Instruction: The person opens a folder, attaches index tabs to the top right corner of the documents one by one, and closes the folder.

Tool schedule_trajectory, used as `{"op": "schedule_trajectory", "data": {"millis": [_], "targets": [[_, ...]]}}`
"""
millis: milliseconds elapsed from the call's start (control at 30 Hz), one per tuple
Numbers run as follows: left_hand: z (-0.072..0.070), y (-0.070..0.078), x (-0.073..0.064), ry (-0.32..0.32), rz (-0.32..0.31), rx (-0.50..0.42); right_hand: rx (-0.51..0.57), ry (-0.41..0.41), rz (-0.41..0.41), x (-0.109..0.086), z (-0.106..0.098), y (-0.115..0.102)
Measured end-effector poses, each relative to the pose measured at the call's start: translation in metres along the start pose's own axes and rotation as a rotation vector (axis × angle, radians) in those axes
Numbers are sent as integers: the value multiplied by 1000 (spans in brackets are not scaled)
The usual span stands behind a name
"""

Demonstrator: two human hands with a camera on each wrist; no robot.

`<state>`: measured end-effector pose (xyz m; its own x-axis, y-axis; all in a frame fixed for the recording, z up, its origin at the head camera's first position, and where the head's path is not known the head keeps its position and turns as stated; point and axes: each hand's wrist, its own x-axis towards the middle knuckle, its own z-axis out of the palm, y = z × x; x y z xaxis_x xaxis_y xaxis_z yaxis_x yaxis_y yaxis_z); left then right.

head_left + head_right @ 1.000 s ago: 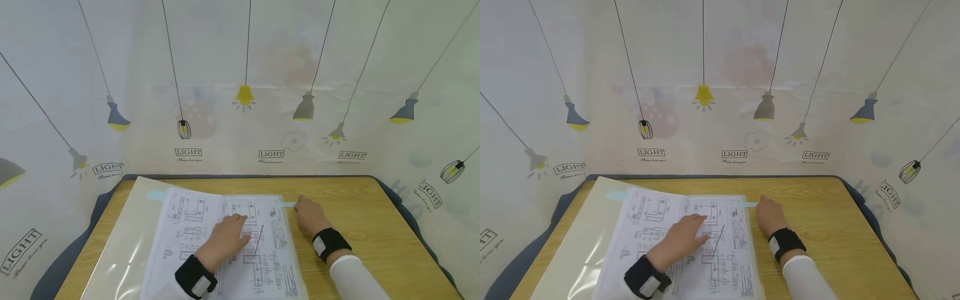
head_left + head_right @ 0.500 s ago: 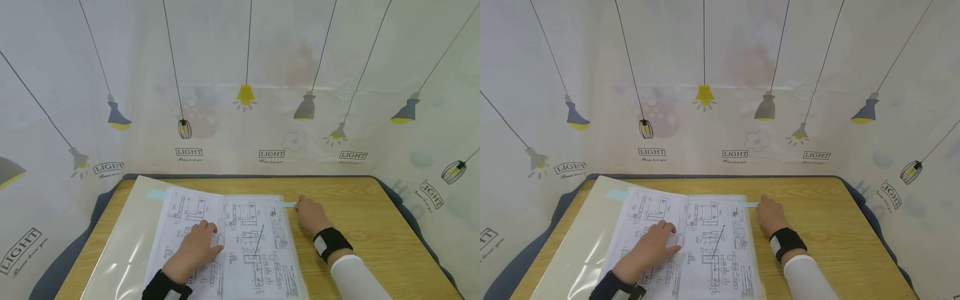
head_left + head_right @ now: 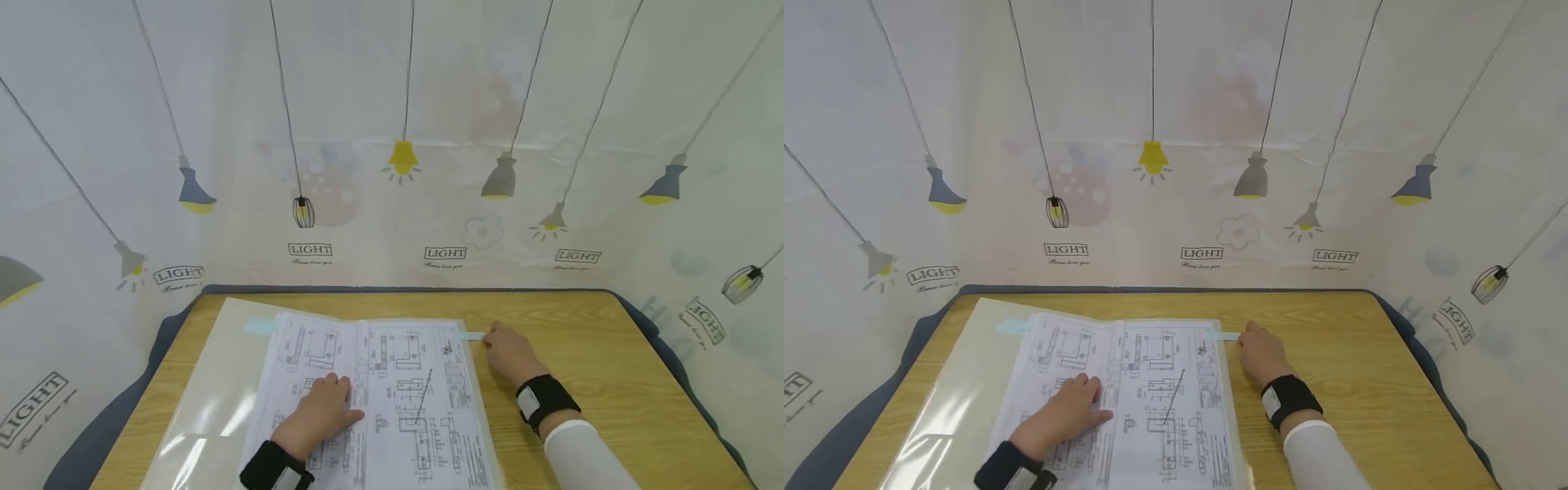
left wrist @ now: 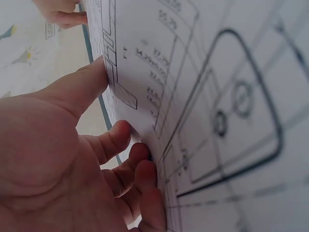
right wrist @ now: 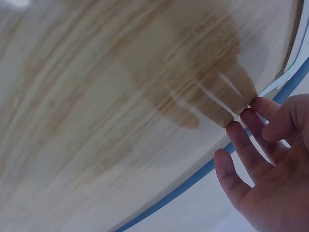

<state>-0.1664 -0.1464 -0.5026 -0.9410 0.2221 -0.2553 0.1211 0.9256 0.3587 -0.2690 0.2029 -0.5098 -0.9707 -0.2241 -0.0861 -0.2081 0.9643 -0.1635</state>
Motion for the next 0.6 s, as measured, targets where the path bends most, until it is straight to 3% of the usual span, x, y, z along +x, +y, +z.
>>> {"op": "schedule_trajectory", "data": {"millis": [367,600], "targets": [[2,-1,1,-31,1,41,134,1,-12,-5,5,5],[3,-4,2,-35,14,36,340,-73,48,-11,-2,2]]}}
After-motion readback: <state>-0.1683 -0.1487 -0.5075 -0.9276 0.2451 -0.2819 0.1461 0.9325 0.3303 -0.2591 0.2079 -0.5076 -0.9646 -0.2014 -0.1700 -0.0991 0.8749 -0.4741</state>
